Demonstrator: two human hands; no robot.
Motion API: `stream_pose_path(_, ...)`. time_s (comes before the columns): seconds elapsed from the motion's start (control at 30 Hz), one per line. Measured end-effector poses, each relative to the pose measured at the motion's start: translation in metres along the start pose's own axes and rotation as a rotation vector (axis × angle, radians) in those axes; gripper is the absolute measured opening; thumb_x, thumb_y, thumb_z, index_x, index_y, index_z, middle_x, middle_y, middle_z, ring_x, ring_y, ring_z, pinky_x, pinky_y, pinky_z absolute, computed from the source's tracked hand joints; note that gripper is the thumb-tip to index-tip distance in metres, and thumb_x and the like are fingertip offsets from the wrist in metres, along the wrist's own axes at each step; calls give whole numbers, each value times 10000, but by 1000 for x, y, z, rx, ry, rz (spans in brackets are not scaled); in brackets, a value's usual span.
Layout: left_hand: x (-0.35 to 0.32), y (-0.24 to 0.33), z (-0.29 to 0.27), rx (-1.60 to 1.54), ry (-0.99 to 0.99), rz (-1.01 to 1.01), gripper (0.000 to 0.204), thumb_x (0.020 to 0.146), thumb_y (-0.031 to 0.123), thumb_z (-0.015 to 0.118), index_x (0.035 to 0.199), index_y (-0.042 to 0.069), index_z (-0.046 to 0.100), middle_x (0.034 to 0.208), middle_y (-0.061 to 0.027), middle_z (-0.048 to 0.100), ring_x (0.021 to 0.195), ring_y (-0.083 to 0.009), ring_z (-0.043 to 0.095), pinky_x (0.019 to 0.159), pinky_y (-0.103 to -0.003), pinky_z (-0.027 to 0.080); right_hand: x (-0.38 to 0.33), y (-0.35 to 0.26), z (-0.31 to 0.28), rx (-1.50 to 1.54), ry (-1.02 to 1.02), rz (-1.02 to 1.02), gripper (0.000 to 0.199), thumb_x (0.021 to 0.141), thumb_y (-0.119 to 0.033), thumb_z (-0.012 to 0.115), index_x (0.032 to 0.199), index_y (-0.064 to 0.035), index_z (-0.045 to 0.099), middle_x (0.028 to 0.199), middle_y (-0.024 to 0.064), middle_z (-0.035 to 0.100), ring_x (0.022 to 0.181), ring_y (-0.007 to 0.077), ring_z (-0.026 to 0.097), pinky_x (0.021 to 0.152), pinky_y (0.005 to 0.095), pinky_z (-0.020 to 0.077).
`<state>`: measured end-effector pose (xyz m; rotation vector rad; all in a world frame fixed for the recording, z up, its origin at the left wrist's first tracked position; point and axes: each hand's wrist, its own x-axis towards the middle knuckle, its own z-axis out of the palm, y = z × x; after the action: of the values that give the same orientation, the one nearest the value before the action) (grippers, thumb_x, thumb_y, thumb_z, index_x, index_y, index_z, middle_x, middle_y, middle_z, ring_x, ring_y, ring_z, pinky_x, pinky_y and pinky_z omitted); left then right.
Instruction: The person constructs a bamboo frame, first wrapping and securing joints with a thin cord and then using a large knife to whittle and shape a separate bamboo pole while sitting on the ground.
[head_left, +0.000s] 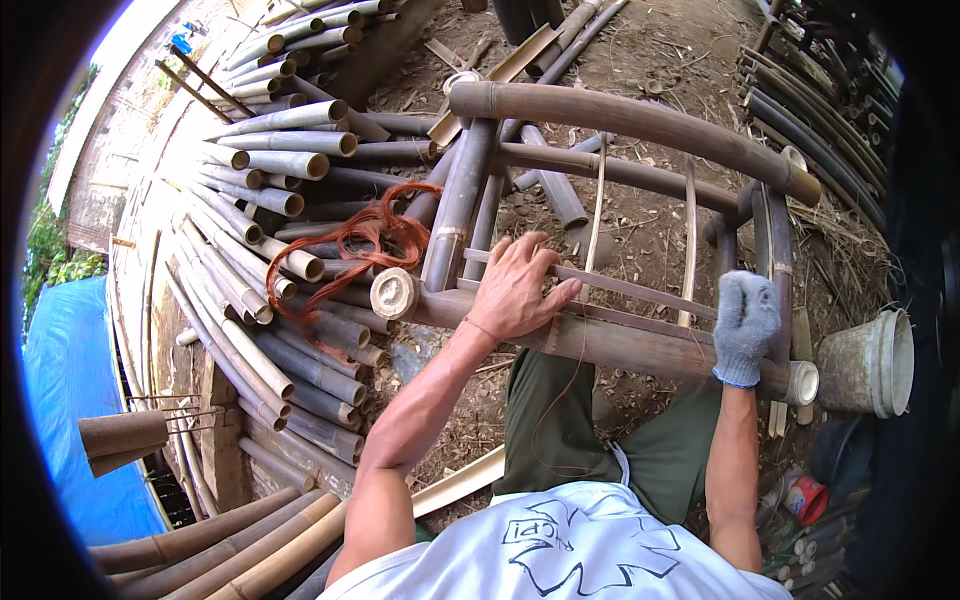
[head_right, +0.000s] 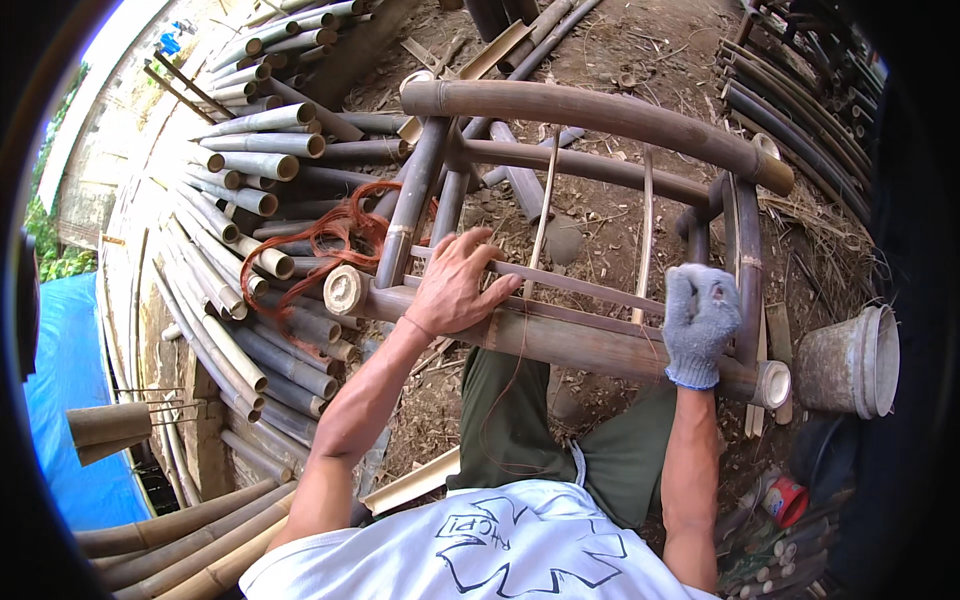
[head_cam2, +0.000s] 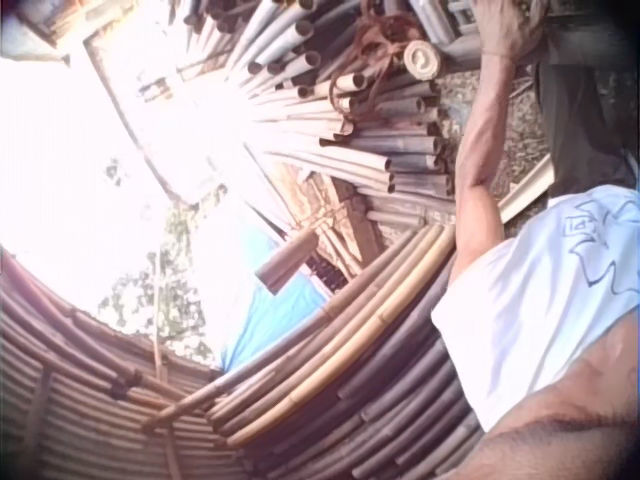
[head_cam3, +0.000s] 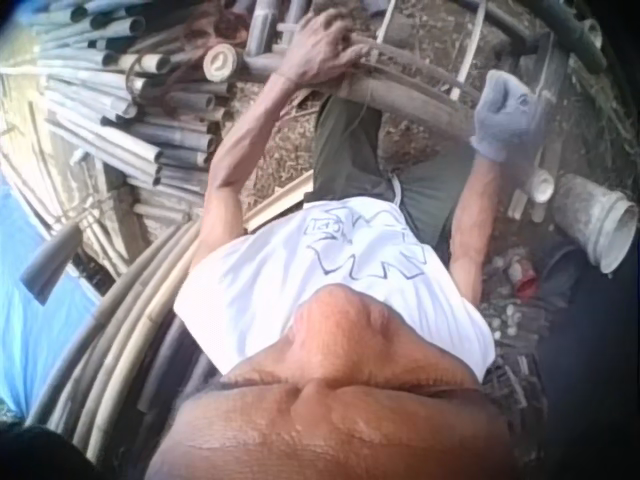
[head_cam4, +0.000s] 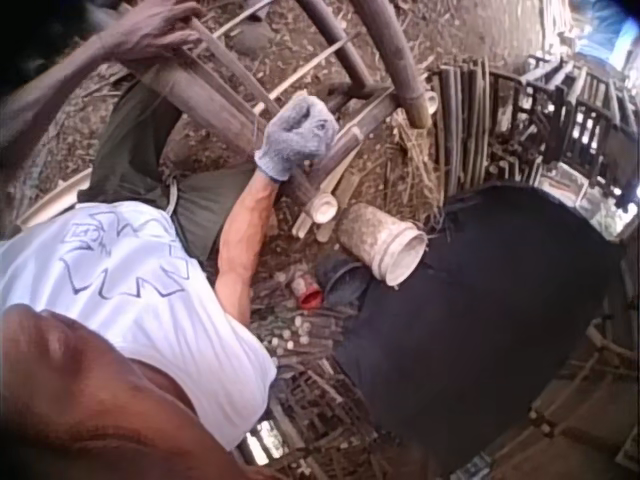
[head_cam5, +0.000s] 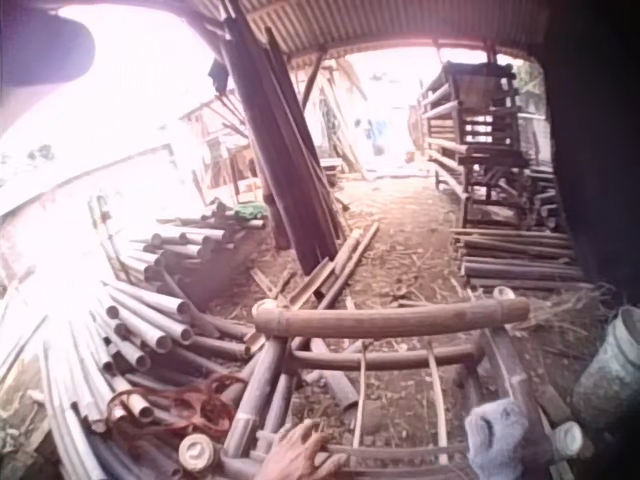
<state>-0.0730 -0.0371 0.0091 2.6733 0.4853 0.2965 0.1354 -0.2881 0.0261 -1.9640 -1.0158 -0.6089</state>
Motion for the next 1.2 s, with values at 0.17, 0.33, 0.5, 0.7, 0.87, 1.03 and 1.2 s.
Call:
stream_pose_path(0.17, -46, -25, -32, 271, -199, 35, 1386, 630, 836, 710, 1567, -27, 165, 1612, -243, 229, 1526, -362, 181, 1258, -458, 125, -26, -3, -56, -173, -388, 36, 885, 702, -349, 877, 1420, -32, 468, 1398, 198, 508, 1316, 364, 471, 1132, 442, 362)
stream_pose_path(0.33, -33, -31, -51, 277, -208, 160, 1377, 484, 608, 915, 1510, -55, 278, 1528, -250, 354, 1463, -387, 309, 1239, -466, 222, -29, 3, -72, -346, -810, -79, 1324, 491, -556, 920, 1531, -16, 303, 1531, 209, 373, 1426, 402, 348, 1217, 497, 251)
stream_pose_path(0.5, -36, -29, -44, 265, -175, 141, 1338, 491, 546, 931, 1490, -69, 289, 1471, -262, 384, 1424, -425, 333, 1215, -479, 267, -23, 5, -76, -384, -915, -114, 1292, 557, -594, 877, 1531, 20, 291, 1531, 229, 368, 1429, 404, 345, 1213, 490, 250)
stream_pose_path(0.7, -34, -33, -47, 299, -177, 218, 1288, 494, 515, 919, 1466, -76, 317, 1438, -266, 406, 1392, -431, 365, 1195, -480, 291, -12, 2, -83, -441, -1050, -204, 1233, 672, -636, 788, 1524, 83, 262, 1539, 284, 344, 1429, 423, 343, 1208, 486, 248)
stream_pose_path(0.87, -25, -25, -51, 251, -231, 202, 1248, 491, 560, 906, 1426, -70, 371, 1364, -247, 458, 1291, -422, 444, 1142, -484, 350, -22, 1, -86, -490, -1044, -242, 1169, 730, -606, 764, 1514, 104, 266, 1506, 315, 375, 1412, 442, 362, 1209, 483, 248)
stream_pose_path(1.03, -31, -41, -43, 152, -190, 108, 1265, 571, 760, 809, 1441, -52, 377, 1395, -221, 431, 1312, -394, 423, 1146, -458, 348, -14, -32, -69, -434, -935, -243, 1199, 684, -646, 781, 1514, 71, 296, 1534, 278, 351, 1427, 437, 338, 1225, 494, 209)
stream_pose_path(1.2, 10, -16, -2, -22, 104, 30, 496, 938, 514, 619, 981, 32, 730, 996, -137, 613, 1025, -324, 574, 919, -428, 471, 13, -70, 16, -154, -842, -136, 677, 860, -549, 697, 1264, -14, 603, 1043, 227, 665, 993, 376, 645, 862, 472, 504)
